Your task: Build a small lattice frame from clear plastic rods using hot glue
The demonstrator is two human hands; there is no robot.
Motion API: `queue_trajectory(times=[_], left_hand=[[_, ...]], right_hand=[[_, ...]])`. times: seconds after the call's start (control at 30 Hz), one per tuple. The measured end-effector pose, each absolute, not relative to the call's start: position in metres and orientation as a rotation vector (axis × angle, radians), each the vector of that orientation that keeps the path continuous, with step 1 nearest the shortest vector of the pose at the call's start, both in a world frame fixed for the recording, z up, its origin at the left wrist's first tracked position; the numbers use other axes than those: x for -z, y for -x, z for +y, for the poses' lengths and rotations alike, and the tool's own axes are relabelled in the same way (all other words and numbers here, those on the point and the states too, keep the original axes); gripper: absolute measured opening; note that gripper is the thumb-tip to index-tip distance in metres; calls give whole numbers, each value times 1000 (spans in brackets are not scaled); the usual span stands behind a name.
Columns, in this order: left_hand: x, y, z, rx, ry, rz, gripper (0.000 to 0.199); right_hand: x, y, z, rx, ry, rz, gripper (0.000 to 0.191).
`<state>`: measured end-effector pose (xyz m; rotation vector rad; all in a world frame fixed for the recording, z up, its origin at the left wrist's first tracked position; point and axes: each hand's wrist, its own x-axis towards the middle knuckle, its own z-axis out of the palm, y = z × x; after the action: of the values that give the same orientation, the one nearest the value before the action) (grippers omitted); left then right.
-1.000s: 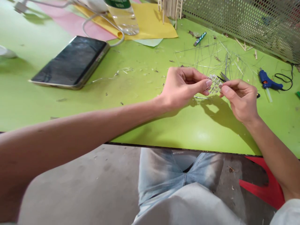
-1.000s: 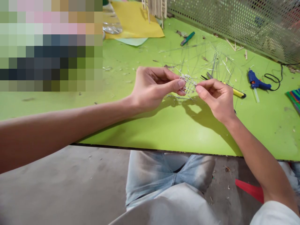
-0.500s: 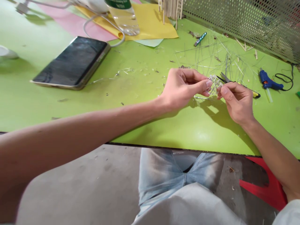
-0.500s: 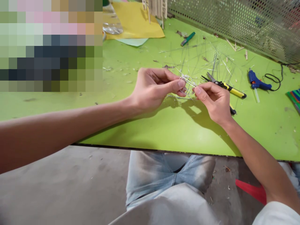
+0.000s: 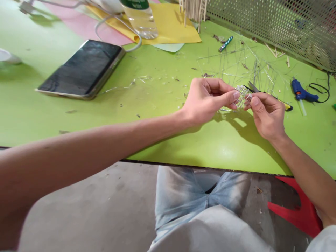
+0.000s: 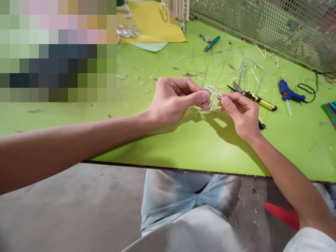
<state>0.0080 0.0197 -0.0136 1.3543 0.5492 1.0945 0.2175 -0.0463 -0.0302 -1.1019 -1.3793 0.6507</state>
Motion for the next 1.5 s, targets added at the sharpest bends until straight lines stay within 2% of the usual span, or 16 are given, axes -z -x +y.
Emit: queue_trajectory(times=[0.3, 0.57, 0.83, 1.03, 1.17, 1.3, 1.5], left_hand=[[15, -11, 16, -1117, -1271, 580, 42], [18, -16, 18, -1070, -1168, 581, 36], [19, -15, 17, -1061, -1147, 542, 41], [16, -13, 14, -1079, -1192, 559, 42], [15, -13, 12, -1112, -1228, 590, 40], [15, -14, 10, -1131, -1242, 604, 46], [17, -15, 9, -1157, -1216, 604, 46]], right_hand=[[26, -213, -49, -666, 1102, -1378, 39], [25, -207, -50, -541, 1110, -1392, 36], [20, -202, -51, -60, 941, -1518, 13], [15, -209, -52, 235, 945, -1637, 17], [12, -210, -55, 299, 1039, -1696, 6], [11, -210, -56, 336, 1128, -1709, 12], [11, -209, -57, 171, 1072, -1717, 10]])
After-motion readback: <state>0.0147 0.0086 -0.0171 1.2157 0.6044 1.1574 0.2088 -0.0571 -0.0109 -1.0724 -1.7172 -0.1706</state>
